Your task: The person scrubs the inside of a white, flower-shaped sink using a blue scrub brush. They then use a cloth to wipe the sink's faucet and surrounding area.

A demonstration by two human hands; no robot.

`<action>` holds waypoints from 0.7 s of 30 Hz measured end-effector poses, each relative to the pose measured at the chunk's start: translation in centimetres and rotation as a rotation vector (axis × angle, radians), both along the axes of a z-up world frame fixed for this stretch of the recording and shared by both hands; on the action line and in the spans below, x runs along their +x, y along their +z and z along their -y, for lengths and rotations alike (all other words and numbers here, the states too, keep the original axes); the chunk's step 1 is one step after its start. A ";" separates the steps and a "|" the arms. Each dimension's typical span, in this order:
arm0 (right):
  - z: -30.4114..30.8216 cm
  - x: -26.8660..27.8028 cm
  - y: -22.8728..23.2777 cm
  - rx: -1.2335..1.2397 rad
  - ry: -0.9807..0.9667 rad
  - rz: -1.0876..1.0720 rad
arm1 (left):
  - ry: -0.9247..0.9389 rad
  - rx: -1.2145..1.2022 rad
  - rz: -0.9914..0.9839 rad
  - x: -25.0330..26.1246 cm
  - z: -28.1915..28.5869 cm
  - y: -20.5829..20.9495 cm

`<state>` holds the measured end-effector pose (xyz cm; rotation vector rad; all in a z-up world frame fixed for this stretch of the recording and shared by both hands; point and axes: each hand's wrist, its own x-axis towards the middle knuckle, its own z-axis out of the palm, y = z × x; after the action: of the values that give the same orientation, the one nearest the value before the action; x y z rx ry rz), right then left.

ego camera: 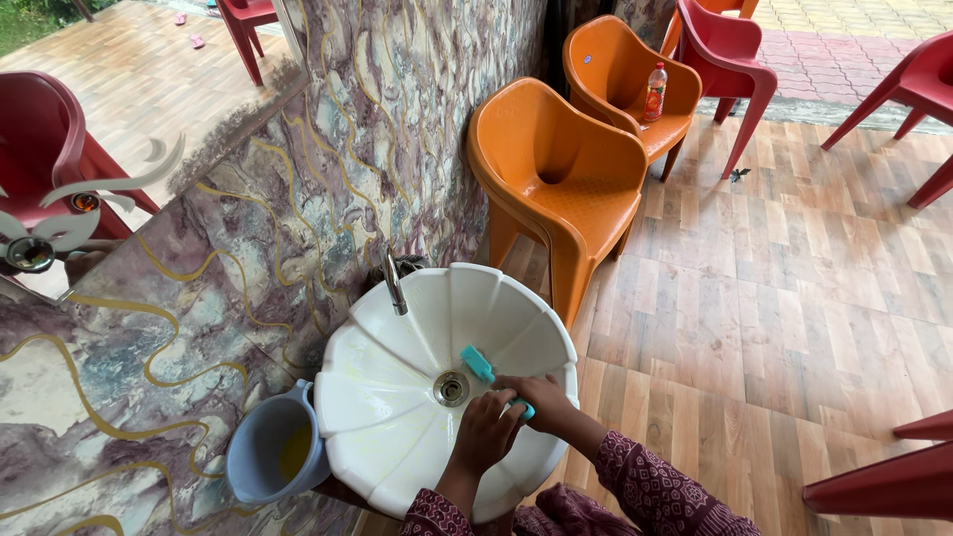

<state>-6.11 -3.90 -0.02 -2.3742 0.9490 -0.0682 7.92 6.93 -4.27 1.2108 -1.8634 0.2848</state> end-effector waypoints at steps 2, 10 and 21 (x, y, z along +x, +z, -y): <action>-0.4 -0.1 0.1 -0.289 -0.050 -0.113 | -0.028 -0.001 -0.002 -0.2 0.1 0.0; -0.3 -2.5 -3.3 0.026 -0.017 0.168 | -0.112 -0.001 -0.001 -0.9 0.0 0.4; -1.3 2.0 -1.0 -0.597 -0.257 0.047 | -0.172 0.220 -0.035 2.6 -0.8 2.7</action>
<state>-4.15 -2.65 -0.98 -2.7391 1.3511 -0.5755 10.55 7.78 -1.56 1.1823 -1.9931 -0.0370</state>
